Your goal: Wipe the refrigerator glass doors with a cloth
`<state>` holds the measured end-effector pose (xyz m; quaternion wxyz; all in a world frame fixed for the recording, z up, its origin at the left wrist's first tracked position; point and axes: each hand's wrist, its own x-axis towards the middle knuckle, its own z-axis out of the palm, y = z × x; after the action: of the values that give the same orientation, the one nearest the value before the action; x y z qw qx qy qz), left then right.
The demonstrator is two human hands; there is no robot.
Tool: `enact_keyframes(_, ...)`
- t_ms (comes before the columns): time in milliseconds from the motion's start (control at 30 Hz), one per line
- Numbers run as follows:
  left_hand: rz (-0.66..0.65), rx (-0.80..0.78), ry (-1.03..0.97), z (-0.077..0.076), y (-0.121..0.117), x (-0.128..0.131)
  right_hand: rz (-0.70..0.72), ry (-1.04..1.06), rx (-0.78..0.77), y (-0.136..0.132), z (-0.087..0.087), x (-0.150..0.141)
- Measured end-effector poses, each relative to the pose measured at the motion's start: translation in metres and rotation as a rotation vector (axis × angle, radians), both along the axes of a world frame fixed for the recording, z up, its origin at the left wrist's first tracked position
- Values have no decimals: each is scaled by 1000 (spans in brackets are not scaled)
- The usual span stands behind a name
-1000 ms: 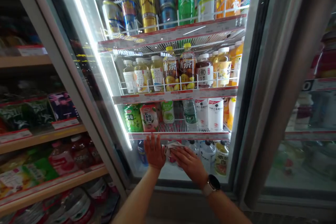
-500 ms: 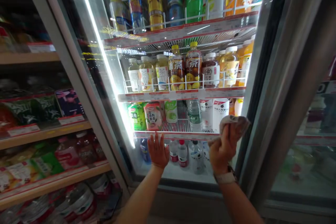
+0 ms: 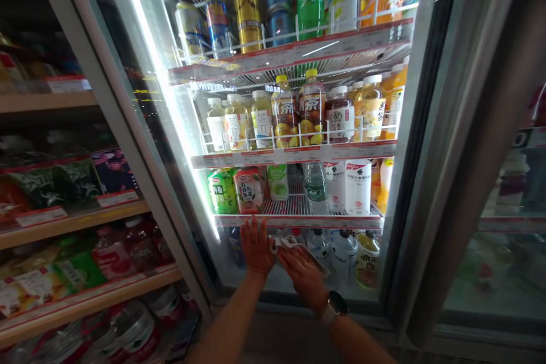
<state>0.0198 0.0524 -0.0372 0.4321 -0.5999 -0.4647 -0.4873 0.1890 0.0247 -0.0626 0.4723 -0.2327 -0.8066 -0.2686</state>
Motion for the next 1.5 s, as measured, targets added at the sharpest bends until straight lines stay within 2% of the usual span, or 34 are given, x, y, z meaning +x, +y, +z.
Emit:
enact_keyframes(100, -1, -1, 1, 0, 0, 0, 18, -55, 22, 1, 10, 8)
enact_keyframes(233, -9, -18, 5, -2, 1, -1, -45, -27, 58, 1, 39, 26)
enact_keyframes(467, 2, -11, -2, -1, 0, 1, -293, 474, 108, 8, 97, 83)
enact_keyframes(600, -7, 13, 8, 3, -2, 3, -354, 698, 130, 12, 111, 94)
enact_keyframes(767, 13, 14, 20, 5, -3, 3, -310, 642, 109, 11, 98, 60)
enact_keyframes(933, 1, 6, 27, 4, -3, 2, -208, 441, 61, 8, 74, 22)
enact_keyframes(1100, 9, -11, 21, 2, -2, 0, -82, 192, 15, 4, 39, 3)
enact_keyframes(1200, -8, -16, 13, 0, 0, -1, -3, 36, -25, 4, 15, 0)
enact_keyframes(1267, -21, -1, 12, -1, 0, -1, 21, -39, -42, 5, 5, 1)
enact_keyframes(1367, -35, 17, 9, 0, 1, -1, 26, -97, -19, 6, 9, 8)
enact_keyframes(1500, -31, 6, 6, 3, -1, 1, -42, -47, 39, 5, 41, 23)
